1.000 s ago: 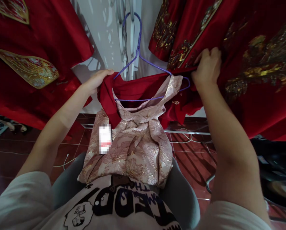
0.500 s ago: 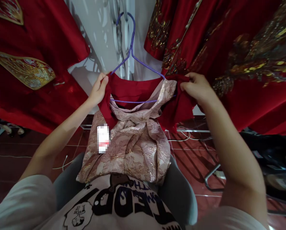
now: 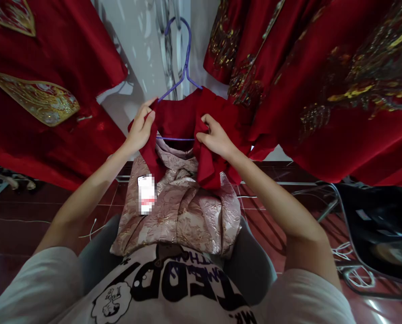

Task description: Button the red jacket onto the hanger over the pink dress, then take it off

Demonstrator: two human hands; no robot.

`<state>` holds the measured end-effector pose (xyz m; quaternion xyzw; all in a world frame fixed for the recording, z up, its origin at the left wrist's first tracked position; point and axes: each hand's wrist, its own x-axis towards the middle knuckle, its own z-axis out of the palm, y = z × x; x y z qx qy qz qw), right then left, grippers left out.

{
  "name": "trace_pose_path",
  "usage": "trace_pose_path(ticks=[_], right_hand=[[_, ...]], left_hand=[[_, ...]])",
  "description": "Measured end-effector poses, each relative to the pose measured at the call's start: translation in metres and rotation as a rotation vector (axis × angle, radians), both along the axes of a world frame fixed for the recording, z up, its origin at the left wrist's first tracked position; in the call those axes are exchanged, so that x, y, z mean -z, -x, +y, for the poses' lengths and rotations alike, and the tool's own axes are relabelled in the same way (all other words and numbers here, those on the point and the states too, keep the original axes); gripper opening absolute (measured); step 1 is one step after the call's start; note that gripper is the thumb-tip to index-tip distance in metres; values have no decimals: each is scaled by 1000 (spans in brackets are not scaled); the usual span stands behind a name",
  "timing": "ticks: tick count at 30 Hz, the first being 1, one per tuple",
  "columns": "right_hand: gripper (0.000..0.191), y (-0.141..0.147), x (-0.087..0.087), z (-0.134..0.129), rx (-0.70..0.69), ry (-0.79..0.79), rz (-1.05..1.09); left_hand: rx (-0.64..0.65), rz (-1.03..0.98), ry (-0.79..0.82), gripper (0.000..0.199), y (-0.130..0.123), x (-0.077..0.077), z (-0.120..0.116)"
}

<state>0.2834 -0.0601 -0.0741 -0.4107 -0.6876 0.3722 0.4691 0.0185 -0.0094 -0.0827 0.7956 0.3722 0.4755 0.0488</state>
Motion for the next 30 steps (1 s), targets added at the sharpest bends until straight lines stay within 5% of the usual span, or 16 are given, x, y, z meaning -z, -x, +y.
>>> trace_pose_path(ticks=[5,14,21,30], right_hand=[[29,-1,6,8,-6,-67,12],[32,34,-1,12,-34,-113,-14],[42,40,5,-5,-157,-19,183],[43,38,23,-10,-2,-73,194]], left_hand=[[-313,-63,6,52,-27,18,-36],[18,-170,182,44,-76,-2,-46],[71,-222,234,27,-53,19,-36],[40,-295,208,18,-50,29,-55]])
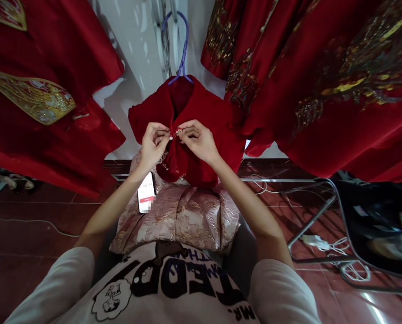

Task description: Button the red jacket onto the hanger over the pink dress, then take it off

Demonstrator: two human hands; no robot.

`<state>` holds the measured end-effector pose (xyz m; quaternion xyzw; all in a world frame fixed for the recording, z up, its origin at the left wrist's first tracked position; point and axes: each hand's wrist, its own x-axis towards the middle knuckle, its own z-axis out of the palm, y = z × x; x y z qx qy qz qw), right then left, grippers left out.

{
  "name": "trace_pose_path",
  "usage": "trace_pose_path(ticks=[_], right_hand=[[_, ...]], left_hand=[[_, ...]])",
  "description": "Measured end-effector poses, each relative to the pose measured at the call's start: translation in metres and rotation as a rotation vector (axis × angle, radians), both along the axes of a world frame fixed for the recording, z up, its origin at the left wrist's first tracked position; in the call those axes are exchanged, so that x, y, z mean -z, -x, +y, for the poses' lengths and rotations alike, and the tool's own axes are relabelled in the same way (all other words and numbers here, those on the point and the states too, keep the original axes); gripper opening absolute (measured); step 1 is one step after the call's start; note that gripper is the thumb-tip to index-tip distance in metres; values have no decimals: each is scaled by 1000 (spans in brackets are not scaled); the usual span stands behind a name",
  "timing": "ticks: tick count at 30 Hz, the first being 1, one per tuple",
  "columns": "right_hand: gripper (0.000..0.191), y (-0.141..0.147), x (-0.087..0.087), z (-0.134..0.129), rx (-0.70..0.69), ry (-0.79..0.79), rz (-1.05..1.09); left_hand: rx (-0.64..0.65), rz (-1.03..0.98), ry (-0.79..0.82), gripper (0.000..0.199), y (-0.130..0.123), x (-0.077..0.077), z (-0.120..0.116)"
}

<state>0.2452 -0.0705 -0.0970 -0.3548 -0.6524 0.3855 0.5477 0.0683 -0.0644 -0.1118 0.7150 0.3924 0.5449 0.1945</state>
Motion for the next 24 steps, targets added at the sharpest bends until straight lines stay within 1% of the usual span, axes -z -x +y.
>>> trace_pose_path(ticks=[3,8,13,16,19,24], right_hand=[[45,-3,-1,-5,14,-18,0],[44,-7,-2,-11,-17,-36,-14],[44,-8,-1,-11,-3,-47,4],[42,-7,-1,-11,42,-66,-19],[41,-6,1,-13,73,-86,-43],[38,-5,0,-16,90,-90,-43]], left_hand=[[-20,10,-32,16,-1,-4,-2],[-53,74,-44,12,-2,-8,1],[-27,142,-71,14,-5,-11,2],[-18,233,-131,14,-3,-15,-4],[-35,338,-190,11,0,-22,-15],[-51,467,-215,6,1,-31,-26]])
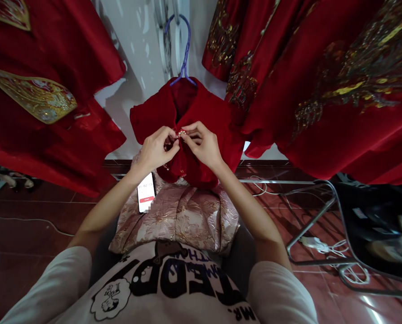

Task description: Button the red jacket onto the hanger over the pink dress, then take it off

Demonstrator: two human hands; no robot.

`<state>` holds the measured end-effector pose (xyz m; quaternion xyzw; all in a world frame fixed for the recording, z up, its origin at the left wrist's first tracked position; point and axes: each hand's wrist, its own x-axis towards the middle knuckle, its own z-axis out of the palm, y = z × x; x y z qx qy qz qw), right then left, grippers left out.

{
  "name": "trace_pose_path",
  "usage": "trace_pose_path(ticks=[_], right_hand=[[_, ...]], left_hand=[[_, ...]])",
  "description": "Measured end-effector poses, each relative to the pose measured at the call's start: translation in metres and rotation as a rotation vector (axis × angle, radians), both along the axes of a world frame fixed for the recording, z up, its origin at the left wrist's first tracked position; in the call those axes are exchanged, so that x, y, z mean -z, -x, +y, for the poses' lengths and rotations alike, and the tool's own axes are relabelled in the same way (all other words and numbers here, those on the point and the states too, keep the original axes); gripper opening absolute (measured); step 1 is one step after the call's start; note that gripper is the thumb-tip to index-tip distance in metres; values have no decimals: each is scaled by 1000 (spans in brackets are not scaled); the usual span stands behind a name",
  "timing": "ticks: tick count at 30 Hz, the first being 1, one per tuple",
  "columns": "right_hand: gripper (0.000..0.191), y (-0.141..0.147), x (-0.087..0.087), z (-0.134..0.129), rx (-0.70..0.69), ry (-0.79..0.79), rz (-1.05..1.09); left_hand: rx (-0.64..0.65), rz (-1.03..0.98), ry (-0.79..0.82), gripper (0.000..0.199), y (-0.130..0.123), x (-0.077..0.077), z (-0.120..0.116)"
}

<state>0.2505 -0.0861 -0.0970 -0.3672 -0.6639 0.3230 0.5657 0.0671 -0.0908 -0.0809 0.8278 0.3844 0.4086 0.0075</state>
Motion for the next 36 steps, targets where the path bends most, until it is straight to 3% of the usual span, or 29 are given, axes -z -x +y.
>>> trace_pose_path(ticks=[5,24,36], right_hand=[[40,-2,-5,1,-8,8,-6],[45,-8,-12,4,-68,20,-51],[42,-7,-13,4,-72,-130,-154]], left_hand=[[-26,56,-9,10,-2,-3,6],[84,200,-30,5,6,-13,15],[171,283,-101,18,14,-12,20]])
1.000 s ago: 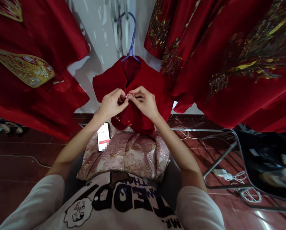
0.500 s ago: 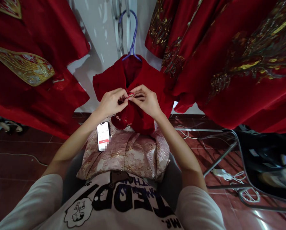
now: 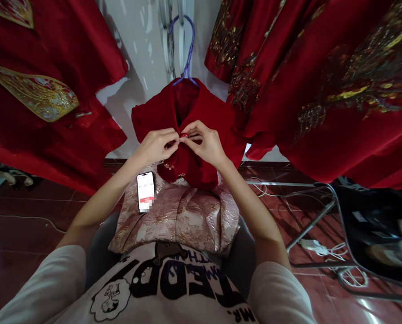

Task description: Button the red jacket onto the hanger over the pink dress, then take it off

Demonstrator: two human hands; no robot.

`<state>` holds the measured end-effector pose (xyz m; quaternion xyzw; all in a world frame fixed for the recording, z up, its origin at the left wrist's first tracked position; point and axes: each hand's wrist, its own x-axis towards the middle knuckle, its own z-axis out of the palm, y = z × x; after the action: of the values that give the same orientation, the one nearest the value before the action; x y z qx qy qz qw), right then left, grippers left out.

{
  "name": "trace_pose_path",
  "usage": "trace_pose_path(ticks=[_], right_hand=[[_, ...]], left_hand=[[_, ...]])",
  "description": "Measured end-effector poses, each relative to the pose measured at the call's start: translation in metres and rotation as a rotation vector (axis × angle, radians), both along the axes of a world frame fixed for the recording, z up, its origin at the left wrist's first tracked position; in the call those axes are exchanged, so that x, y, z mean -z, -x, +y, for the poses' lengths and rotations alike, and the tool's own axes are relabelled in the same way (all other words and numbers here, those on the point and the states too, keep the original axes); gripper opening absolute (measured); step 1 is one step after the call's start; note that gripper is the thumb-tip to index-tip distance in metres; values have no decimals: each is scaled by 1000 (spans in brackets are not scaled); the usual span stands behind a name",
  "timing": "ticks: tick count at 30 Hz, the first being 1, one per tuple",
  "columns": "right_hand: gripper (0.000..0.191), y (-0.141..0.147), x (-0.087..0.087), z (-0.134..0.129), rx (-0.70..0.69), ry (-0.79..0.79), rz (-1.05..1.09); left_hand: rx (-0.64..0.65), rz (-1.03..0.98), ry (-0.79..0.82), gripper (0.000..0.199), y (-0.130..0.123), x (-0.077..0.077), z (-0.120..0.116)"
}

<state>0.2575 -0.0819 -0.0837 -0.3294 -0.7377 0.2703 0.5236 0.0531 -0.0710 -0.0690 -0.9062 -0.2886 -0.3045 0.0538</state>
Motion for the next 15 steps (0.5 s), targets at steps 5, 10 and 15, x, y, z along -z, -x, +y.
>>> trace_pose_path(ticks=[5,10,15], right_hand=[[42,-3,-4,5,0,-34,-89],[50,-2,10,5,31,-64,-103],[85,1,37,0,79,-170,-220]], left_hand=[[30,-176,93,6,-5,10,0],[135,-559,468,15,-15,36,7],[325,-756,900,27,-11,52,8]])
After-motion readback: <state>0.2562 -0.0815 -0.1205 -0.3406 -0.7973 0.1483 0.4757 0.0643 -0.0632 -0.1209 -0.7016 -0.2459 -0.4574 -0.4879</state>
